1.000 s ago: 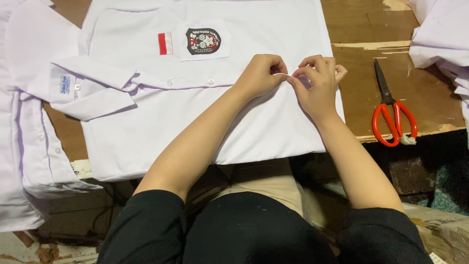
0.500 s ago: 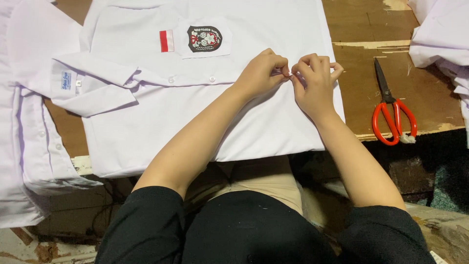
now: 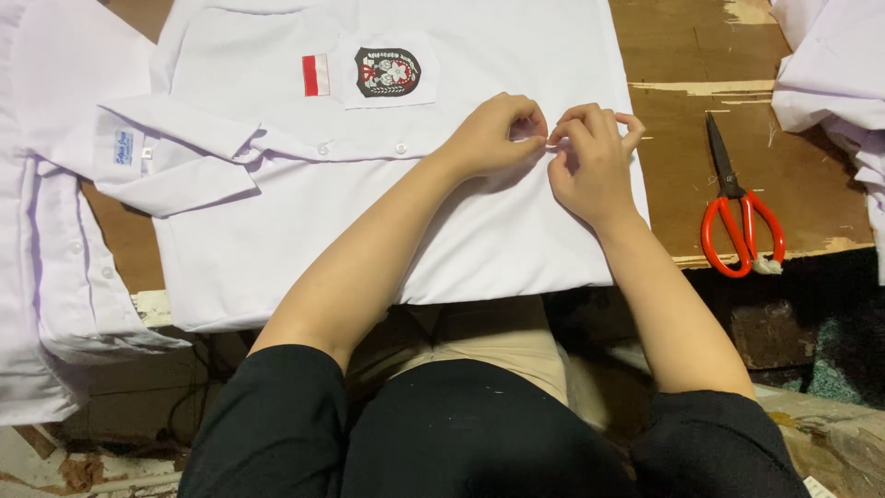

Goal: Folding a white school shirt, trimming loose threads with scissors, and buttoning it.

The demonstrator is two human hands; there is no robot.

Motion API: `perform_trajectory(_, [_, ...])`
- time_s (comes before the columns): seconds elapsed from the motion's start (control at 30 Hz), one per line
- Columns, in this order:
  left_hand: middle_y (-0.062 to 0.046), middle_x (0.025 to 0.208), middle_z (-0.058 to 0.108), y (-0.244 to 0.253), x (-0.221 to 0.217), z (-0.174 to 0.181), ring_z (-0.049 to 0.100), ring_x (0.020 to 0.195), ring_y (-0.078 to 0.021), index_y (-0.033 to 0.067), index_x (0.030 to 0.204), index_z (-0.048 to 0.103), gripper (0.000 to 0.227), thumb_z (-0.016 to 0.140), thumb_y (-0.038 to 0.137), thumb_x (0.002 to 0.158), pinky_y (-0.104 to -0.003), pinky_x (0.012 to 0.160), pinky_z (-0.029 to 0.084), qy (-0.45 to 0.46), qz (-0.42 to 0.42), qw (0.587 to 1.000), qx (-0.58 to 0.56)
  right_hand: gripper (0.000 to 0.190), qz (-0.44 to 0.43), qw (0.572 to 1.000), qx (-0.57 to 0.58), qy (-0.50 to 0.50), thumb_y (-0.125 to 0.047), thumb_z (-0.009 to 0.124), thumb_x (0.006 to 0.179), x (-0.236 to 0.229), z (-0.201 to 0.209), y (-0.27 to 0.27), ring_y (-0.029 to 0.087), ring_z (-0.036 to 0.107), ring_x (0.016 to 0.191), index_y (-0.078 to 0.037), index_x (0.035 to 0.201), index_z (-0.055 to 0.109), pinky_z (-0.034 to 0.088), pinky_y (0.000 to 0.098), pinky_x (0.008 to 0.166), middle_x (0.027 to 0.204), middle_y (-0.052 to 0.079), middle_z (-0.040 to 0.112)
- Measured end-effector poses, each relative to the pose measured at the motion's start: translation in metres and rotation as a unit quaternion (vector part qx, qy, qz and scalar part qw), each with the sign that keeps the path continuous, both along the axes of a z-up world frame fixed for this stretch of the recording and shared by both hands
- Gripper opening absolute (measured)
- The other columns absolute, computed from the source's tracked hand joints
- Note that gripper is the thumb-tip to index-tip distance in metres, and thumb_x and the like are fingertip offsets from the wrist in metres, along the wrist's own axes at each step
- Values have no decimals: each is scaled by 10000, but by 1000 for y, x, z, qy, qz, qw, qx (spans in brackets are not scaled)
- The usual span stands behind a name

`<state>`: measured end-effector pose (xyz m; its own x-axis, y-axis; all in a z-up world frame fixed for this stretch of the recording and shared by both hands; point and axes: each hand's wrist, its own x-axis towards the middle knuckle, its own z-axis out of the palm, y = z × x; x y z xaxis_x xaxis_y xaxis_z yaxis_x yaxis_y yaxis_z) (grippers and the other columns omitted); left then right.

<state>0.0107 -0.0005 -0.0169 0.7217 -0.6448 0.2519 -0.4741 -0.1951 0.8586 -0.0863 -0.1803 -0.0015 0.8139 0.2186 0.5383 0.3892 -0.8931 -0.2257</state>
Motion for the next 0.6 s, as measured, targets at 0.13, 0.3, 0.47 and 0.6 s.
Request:
perform_trajectory(0.13, [-48,1093,647,33,10,50,622,893,-177,156,995,660,94,611,206,933,-299,833,514,31,-8,999,10,238,-5,998,33,-45,67,470,726,-5,16,3,211,571,979,-81,898,543,261,441,968,1000,44,579])
perform_trajectory(0.3, [-6,1207,663,115,-46,169,626,1112,-183,171,1117,649,302,522,417,997,-355,896,464,16,15,993,115,473,45,998,32,43,23,520,778,-9,18,11,248,526,994,-153,1190,671,274,456,945,1200,33,575])
perform_trajectory(0.47, [-114,1304,641,210,-111,161,555,1223,-267,70,1270,629,437,523,412,1019,-446,992,416,-30,35,980,193,287,62,997,27,-30,59,613,861,-8,9,5,239,554,1017,-145,999,760,305,448,903,1098,16,655])
perform_trajectory(0.6, [-108,1542,450,295,-155,95,322,1444,-324,131,1434,532,596,530,502,968,-607,1109,240,25,274,904,326,338,76,994,41,70,6,615,898,-17,5,1,234,638,1192,-114,1178,763,398,446,996,1288,47,697])
